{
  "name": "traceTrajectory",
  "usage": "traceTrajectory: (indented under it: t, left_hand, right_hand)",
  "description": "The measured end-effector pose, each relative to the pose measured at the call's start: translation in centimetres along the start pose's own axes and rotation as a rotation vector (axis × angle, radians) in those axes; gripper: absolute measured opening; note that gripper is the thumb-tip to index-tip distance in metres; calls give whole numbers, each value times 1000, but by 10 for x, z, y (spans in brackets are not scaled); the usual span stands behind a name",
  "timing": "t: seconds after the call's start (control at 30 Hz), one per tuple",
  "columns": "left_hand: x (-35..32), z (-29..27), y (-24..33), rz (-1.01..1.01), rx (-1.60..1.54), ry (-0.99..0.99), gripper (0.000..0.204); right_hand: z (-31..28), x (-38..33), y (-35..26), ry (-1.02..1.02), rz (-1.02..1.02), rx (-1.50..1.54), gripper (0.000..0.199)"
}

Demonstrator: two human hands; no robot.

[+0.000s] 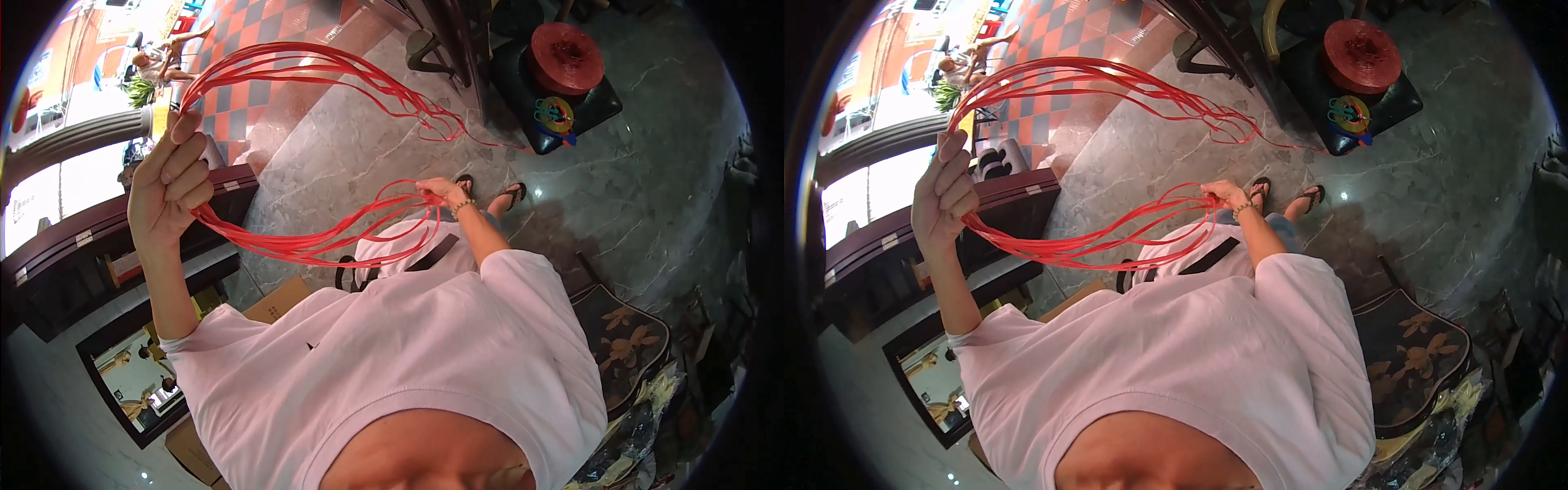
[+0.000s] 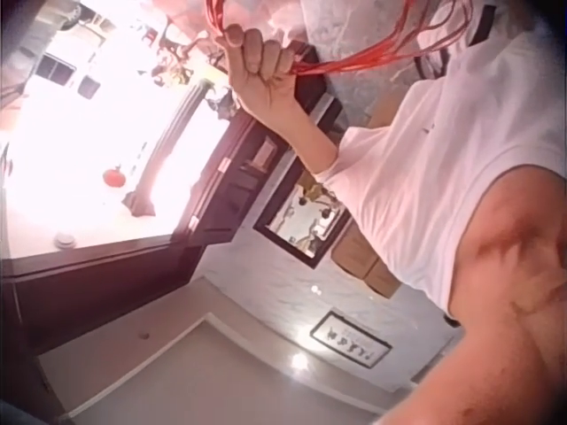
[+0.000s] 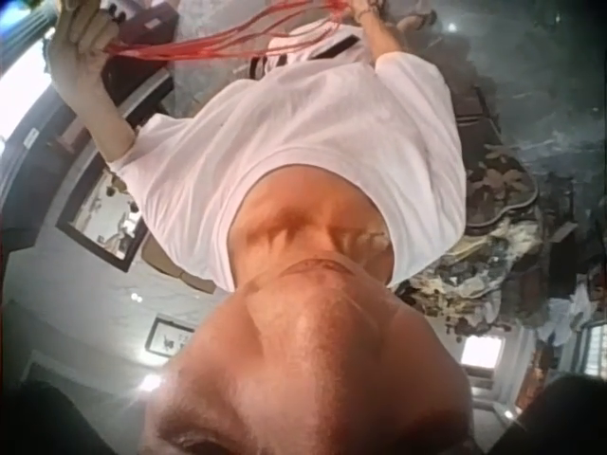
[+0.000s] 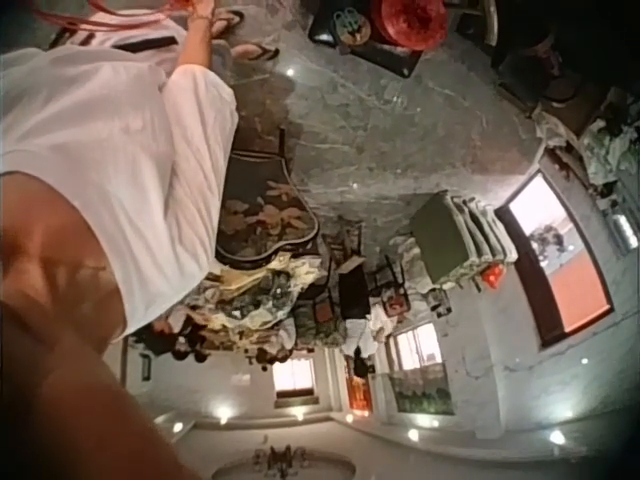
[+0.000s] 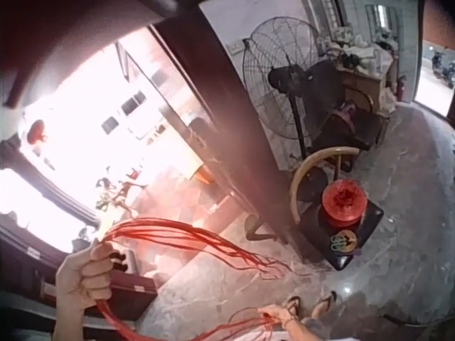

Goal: Untangling and preparing lengths of red plastic straps for packaging use.

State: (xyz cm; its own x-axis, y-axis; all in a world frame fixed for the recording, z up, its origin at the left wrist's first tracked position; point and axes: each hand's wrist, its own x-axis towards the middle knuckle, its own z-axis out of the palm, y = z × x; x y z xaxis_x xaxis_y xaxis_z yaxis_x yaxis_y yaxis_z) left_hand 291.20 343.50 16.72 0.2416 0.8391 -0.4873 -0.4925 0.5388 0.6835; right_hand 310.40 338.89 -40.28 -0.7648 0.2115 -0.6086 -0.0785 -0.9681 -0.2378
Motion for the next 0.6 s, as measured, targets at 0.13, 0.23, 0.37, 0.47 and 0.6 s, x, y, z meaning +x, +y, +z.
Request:
traceTrajectory:
  t: [0.13, 0.23, 0.37, 0.47, 0.6]
  left_hand:
    - [-3, -10, 2, 37, -5, -15, 18]
    - [-1, -23, 3, 54, -30, -1, 18]
    - [-2, -52, -5, 108, -51, -10, 19]
    - [-2, -80, -21, 139, -105, 71, 20]
    - [13, -109, -36, 120, -120, 97, 22]
  right_hand:
    - [-41, -15, 3, 111, 34, 67, 14]
    - [-82, -34, 13, 62, -136, 329, 12]
    - [-98, -80, 2, 290, -296, 763, 11]
    - [-102, -117, -17, 344, -460, 930, 12]
    - [-171, -157, 0, -97, -709, 956, 10]
